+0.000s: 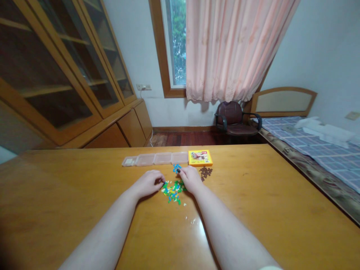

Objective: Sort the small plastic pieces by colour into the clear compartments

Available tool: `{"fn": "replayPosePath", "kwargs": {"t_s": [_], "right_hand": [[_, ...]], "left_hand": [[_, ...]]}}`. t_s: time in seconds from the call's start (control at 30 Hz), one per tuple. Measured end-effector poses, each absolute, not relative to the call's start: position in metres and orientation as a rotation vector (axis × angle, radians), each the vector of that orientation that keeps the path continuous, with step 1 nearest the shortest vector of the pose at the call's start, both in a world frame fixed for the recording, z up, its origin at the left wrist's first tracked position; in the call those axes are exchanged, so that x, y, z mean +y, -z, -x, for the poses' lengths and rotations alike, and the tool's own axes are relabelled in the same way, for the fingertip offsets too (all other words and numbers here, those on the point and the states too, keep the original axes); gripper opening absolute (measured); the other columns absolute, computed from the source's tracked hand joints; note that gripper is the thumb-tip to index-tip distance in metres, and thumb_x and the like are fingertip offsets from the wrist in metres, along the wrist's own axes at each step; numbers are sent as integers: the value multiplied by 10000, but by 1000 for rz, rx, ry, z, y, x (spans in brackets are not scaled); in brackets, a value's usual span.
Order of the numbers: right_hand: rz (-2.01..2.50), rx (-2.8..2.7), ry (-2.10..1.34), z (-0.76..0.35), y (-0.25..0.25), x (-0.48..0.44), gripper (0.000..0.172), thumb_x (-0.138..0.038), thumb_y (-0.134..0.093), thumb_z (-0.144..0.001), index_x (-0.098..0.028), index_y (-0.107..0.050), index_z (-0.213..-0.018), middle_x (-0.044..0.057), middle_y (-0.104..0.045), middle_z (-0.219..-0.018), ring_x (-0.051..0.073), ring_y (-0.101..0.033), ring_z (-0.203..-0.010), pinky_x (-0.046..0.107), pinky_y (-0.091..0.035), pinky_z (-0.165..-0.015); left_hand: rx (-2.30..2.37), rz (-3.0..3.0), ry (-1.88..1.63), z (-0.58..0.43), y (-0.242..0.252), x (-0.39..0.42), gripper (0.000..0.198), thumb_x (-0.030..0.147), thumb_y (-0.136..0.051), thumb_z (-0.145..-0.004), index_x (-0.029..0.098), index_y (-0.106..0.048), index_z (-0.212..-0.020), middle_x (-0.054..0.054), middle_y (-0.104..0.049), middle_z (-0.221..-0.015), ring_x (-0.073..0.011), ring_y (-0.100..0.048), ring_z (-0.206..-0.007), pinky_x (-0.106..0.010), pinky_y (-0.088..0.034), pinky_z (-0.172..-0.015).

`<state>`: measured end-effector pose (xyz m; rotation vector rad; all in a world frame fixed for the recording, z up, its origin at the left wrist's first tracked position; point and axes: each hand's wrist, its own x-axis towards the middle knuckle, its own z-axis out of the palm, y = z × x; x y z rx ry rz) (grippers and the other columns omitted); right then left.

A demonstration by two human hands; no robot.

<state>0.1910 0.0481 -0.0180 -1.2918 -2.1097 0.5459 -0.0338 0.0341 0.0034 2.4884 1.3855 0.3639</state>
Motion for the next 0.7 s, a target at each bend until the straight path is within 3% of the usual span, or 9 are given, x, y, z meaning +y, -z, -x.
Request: {"fn": "replayPosePath", "kwargs": {"t_s": [0.13,0.33,0.7], "right_hand": [[1258,-2121,-542,-191,18,47,396,-312,-356,-940,-161,-702,-818,57,-620,-727,176,-511,-727,266,-335,-680],[1018,-2262,-670,-190,14,43,357,-322,-371,-943,-179,-692,-877,52,-650,-811,179,-523,-804,277,-355,-747],[900,-2368,-714,-183,8,35,166,-203,-552,-829,-213,-693,-916,16,-691,-861,176,-536,-857,289,-366,-817]], "left_hand": [[1386,-2487,-422,32,2,37,126,213,-546,-783,209,-665,-826,-17,-646,-793,-156,-563,-773,-260,-411,-724],[1365,-2495,-495,34,3,38,298,147,-467,-806,251,-685,-979,-29,-622,-920,-156,-559,-866,-274,-420,-814],[1414,-2544,-464,36,1,37,315,114,-479,-750,257,-723,-888,-26,-599,-866,-168,-541,-841,-290,-412,-788]]}}
